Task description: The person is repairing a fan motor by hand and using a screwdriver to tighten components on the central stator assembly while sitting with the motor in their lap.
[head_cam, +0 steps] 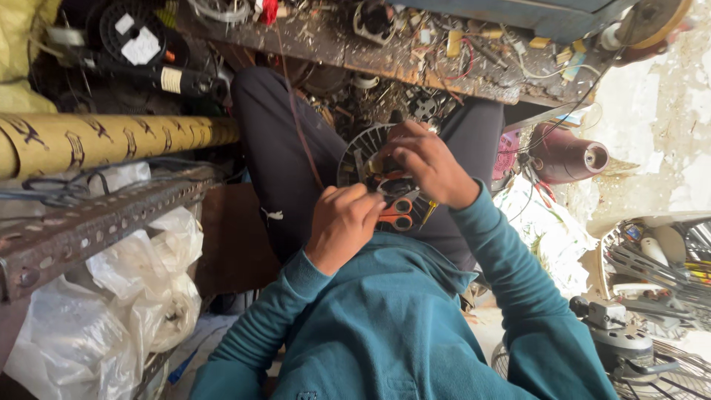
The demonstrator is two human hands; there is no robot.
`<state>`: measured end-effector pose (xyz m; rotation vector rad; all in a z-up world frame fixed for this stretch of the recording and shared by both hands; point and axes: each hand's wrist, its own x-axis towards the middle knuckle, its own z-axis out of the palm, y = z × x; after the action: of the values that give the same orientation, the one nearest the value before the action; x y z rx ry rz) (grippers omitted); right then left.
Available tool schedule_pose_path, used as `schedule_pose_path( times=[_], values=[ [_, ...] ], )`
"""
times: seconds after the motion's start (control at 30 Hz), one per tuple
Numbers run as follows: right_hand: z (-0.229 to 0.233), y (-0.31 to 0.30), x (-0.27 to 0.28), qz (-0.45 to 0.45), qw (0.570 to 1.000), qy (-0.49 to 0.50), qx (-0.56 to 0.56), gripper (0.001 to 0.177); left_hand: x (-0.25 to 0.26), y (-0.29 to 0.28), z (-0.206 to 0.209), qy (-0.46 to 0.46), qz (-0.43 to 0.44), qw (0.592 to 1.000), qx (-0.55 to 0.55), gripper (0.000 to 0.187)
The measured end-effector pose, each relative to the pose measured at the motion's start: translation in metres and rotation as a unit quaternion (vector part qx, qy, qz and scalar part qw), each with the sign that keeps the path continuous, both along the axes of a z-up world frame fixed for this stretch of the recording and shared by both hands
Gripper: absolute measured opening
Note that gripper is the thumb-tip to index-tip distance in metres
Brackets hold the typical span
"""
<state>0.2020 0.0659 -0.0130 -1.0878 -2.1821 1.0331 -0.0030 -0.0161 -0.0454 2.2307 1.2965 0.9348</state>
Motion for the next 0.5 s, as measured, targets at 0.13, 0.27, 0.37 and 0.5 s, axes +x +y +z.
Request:
schedule_pose_path(
  times=[0.13,0.27,0.37,0.5],
  values=[
    [-0.004,0.002,-0.002,0.012,0.993,0.046,-0.111,0.035,0.006,-0.005,-0.001,0.011,-0.084,0.991,-0.107,0.026],
    [-0.003,-0.031,-0.014,-0.172,0.959,0.007,0.223,0.028,0.004,-0.008,-0.001,0.015,-0.083,0.993,-0.082,0.031],
    [-0.008,-0.061,-0.01,-0.061,0.942,-0.048,0.326,0.038,-0.004,-0.01,0.0,0.034,-0.083,0.995,-0.044,0.023],
    [-0.034,-0.089,-0.003,-0.092,0.943,-0.087,0.306,0.035,-0.008,-0.007,0.02,0.071,-0.118,0.99,-0.01,0.007]
  ],
)
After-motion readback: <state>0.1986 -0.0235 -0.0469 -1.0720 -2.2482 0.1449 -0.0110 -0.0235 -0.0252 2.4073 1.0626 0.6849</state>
